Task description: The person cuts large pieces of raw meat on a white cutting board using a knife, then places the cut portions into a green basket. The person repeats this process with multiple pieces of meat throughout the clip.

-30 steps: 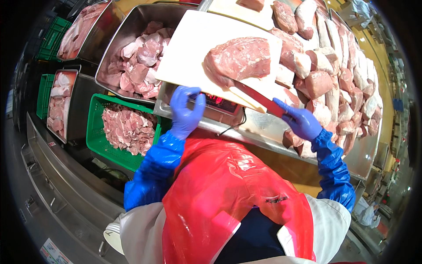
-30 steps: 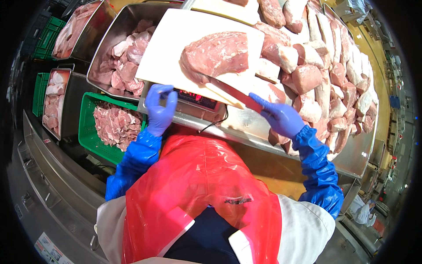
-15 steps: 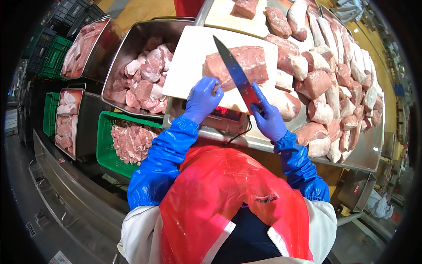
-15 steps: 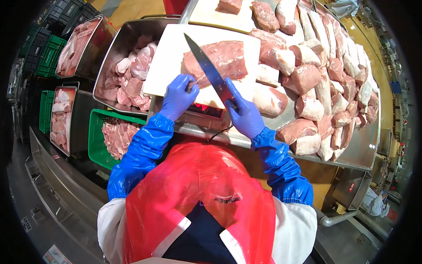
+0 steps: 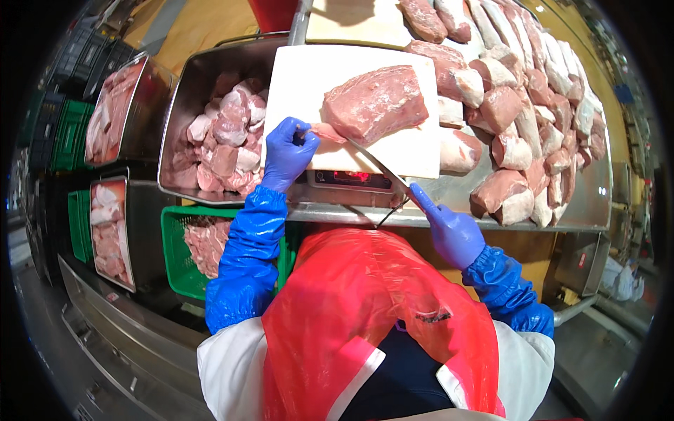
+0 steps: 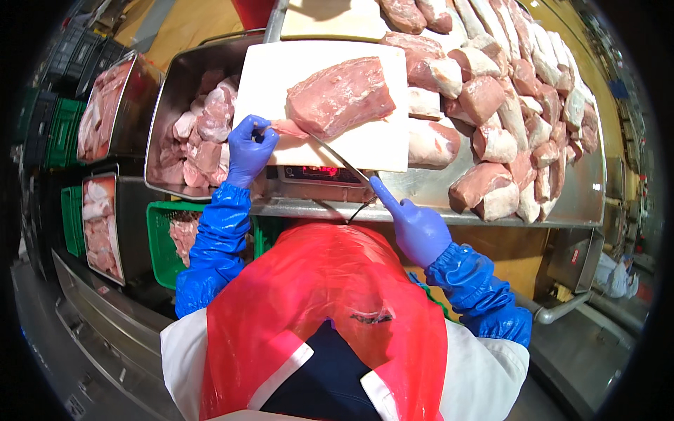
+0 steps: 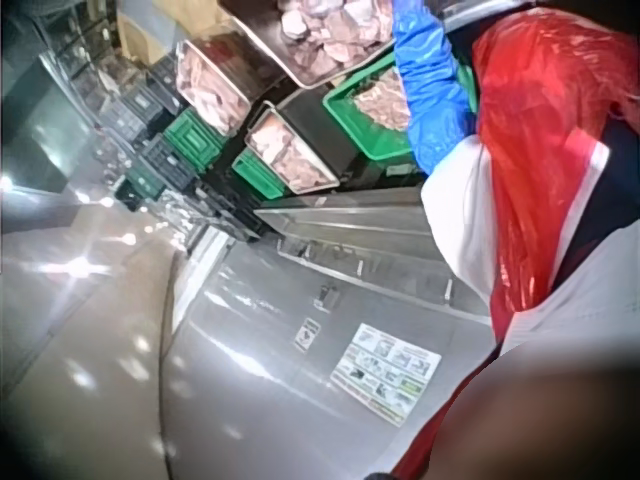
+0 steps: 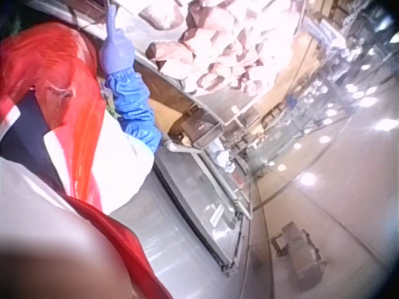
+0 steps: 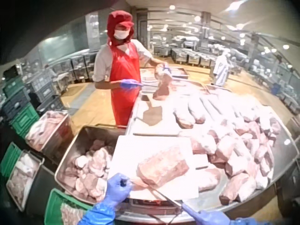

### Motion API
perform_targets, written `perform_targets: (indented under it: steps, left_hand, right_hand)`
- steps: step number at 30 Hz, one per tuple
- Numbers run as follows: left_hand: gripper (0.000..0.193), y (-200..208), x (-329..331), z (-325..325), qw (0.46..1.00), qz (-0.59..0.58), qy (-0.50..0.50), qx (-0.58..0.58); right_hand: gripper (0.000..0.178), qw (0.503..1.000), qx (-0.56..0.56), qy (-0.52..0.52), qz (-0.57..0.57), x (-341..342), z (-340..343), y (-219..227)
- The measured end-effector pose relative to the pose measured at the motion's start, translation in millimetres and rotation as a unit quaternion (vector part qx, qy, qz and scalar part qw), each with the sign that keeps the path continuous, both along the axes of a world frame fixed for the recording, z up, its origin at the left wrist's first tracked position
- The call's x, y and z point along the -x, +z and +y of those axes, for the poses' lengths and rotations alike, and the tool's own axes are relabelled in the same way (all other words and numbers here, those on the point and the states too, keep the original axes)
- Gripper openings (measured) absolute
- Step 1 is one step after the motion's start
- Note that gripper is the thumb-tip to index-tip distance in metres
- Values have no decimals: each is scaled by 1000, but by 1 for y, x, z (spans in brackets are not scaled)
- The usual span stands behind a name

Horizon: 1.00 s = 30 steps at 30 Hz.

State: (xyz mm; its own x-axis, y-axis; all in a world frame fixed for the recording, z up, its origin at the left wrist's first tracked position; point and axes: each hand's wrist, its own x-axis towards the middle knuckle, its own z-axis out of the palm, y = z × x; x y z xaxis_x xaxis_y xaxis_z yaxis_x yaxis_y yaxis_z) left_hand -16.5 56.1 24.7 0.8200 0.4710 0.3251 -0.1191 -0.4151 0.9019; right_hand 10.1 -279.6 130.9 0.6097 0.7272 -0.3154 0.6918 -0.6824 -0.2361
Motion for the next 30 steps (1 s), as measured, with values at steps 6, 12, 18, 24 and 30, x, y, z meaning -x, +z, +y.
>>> perform_targets:
  steps: [6, 12, 18, 24, 30]
  left_hand:
    - [13, 13, -13, 27, 994, 11, -106, -35]
    - [14, -14, -54, 81, 994, -17, -99, 38]
    - [28, 1, -87, 125, 976, -39, -139, -162]
    - [25, 10, -36, 56, 936, -15, -193, -296]
    - [10, -7, -53, 86, 961, 21, -119, -250]
  right_hand:
    - [88, 952, -299, -70, -12, -40, 166, -41]
    - [88, 990, -57, -126, 36, 8, 123, -35]
    - [88, 993, 50, -102, 45, 47, 70, 34]
    - [91, 966, -208, -154, 10, -17, 190, -21]
    - [93, 990, 7, -120, 76, 17, 136, -12]
